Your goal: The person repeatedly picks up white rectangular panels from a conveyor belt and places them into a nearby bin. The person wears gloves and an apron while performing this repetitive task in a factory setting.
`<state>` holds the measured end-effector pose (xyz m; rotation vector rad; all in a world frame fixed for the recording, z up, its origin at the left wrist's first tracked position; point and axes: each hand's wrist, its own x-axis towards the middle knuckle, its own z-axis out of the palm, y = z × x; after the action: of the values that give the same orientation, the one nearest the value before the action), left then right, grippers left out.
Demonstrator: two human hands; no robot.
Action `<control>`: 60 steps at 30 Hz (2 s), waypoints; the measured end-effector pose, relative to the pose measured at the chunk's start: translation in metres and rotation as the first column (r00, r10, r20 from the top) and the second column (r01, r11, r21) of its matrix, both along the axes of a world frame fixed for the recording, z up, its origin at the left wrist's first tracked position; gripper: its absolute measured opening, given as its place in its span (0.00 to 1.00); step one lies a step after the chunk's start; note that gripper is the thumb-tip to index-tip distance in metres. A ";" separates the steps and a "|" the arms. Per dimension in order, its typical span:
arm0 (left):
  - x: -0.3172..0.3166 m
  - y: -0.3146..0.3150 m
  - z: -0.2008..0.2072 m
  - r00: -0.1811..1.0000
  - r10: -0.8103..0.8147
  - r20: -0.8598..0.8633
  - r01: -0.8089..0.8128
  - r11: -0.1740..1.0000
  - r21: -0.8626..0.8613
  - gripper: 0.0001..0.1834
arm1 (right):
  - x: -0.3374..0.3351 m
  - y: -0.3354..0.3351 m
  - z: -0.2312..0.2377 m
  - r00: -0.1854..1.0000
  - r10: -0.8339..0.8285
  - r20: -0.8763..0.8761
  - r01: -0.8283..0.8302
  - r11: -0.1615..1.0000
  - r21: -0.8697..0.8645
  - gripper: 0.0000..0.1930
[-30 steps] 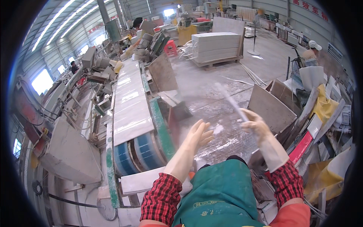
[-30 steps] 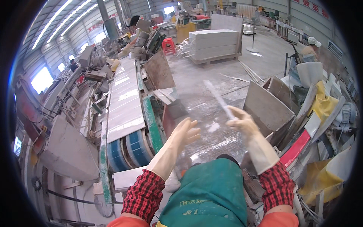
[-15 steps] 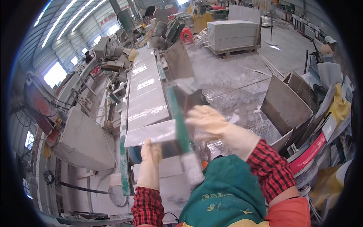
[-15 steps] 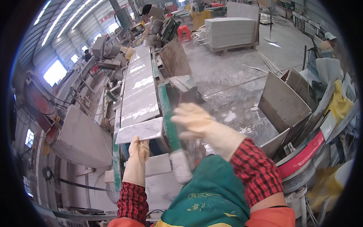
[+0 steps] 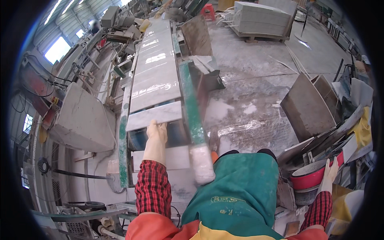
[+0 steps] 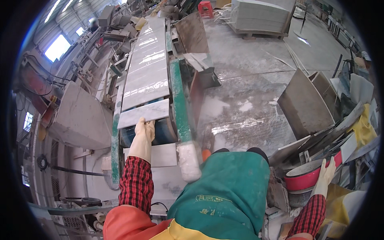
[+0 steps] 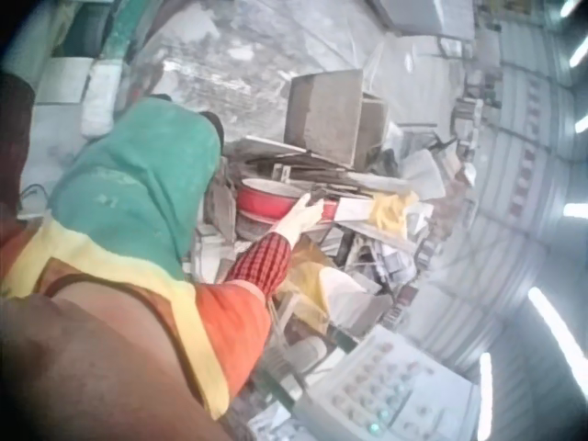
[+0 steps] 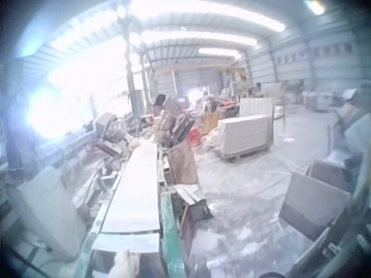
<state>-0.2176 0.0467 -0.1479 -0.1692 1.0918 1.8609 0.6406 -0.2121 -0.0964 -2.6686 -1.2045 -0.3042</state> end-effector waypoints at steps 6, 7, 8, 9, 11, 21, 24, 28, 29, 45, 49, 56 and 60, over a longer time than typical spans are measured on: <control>-0.015 0.025 0.007 0.989 0.087 -0.117 -0.108 0.975 -0.192 0.16 | -0.021 -0.002 -0.031 0.995 -0.087 0.045 0.084 0.994 0.063 0.29; -0.006 0.027 0.015 0.997 0.077 -0.032 -0.082 0.970 -0.228 0.16 | -0.019 -0.002 -0.029 0.995 -0.080 0.055 0.076 0.995 0.071 0.29; -0.001 0.025 0.026 0.999 -0.037 0.005 0.037 0.960 -0.279 0.16 | -0.018 -0.003 -0.029 0.995 -0.072 0.065 0.067 0.995 0.078 0.28; 0.003 0.019 0.040 0.988 -0.149 0.048 0.157 0.932 -0.326 0.16 | -0.020 -0.008 -0.028 0.994 -0.085 0.074 0.077 0.992 0.098 0.27; 0.003 0.016 0.044 0.970 -0.232 0.077 0.244 0.894 -0.377 0.15 | -0.021 -0.014 -0.028 0.993 -0.086 0.083 0.074 0.988 0.135 0.27; -0.012 0.013 0.023 0.885 -0.329 -0.331 0.265 0.938 -0.224 0.18 | -0.029 -0.014 -0.038 0.990 -0.026 0.136 0.004 0.987 0.159 0.26; 0.013 0.004 0.070 0.857 -0.423 -0.295 0.297 0.872 -0.389 0.16 | -0.035 -0.019 -0.040 0.989 -0.055 0.140 0.033 0.987 0.157 0.26; -0.009 0.001 0.070 0.750 -0.584 -0.311 0.253 0.687 -0.681 0.17 | -0.048 -0.014 -0.035 0.990 -0.052 0.132 0.033 0.989 0.143 0.27; -0.007 0.003 0.071 0.748 -0.590 -0.305 0.242 0.670 -0.702 0.17 | -0.047 -0.014 -0.036 0.986 -0.048 0.158 0.024 0.988 0.151 0.27; 0.023 -0.059 0.078 0.295 -0.628 -0.720 0.141 0.774 -0.618 0.24 | -0.024 0.000 0.015 0.940 -0.112 0.323 0.077 0.990 0.120 0.26; 0.069 -0.059 0.075 0.165 -0.506 -0.846 0.382 0.824 -0.419 0.24 | -0.037 0.024 0.026 0.916 -0.164 0.366 0.187 0.982 -0.029 0.27; 0.154 -0.015 0.072 -0.680 -0.014 -0.734 0.408 0.824 -0.394 0.29 | -0.005 0.032 0.024 0.898 -0.177 0.403 0.242 0.963 -0.115 0.29; 0.174 -0.006 0.073 -0.738 -0.290 -0.610 0.226 0.745 -0.628 0.29 | 0.018 0.035 0.010 0.889 -0.223 0.399 0.277 0.958 -0.080 0.31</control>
<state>-0.0440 0.0406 -0.0749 2.3640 1.8332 0.4807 0.6584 -0.1771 -0.0862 -2.9824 -0.9952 -0.8560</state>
